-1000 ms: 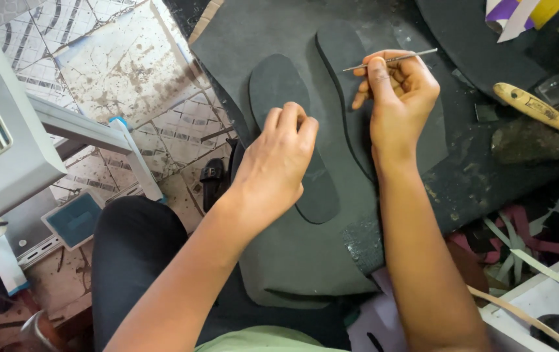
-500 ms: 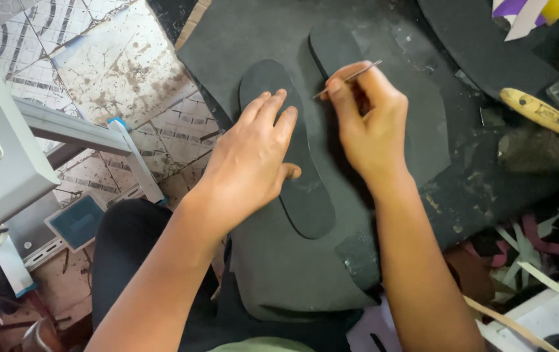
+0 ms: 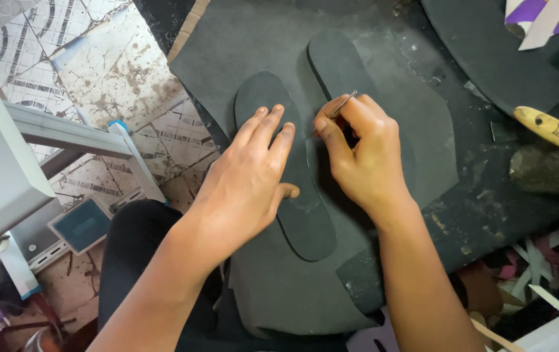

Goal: The recorder is tracing the outline of a shoe insole onto a piece of material using a thin metal tool.

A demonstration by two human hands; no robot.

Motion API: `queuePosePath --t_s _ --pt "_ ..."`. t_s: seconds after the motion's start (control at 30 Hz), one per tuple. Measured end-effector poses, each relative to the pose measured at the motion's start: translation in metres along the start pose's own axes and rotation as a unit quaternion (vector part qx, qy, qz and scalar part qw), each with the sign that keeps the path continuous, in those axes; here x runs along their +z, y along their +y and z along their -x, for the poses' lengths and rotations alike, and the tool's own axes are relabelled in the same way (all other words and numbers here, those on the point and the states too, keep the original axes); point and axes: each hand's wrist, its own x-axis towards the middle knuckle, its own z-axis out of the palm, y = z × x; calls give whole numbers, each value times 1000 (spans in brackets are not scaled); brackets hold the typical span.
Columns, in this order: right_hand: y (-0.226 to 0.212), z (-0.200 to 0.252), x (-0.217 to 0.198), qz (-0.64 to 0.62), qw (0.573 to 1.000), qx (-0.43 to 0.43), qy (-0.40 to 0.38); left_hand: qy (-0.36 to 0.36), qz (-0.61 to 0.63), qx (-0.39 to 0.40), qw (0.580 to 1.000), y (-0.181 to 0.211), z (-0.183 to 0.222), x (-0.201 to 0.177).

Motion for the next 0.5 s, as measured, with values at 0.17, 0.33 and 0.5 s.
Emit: queuePosePath --t_s 0.17,0.33,0.5 --pt "0 1 -3 11 1000 15 -15 -4 2 -8 1000 0 -2 1" --pt "4 3 -3 17 999 -1 -31 -5 2 -9 1000 1 -2 0" --pt "1 1 0 11 1000 -12 -18 0 10 -10 1000 2 -2 -2"
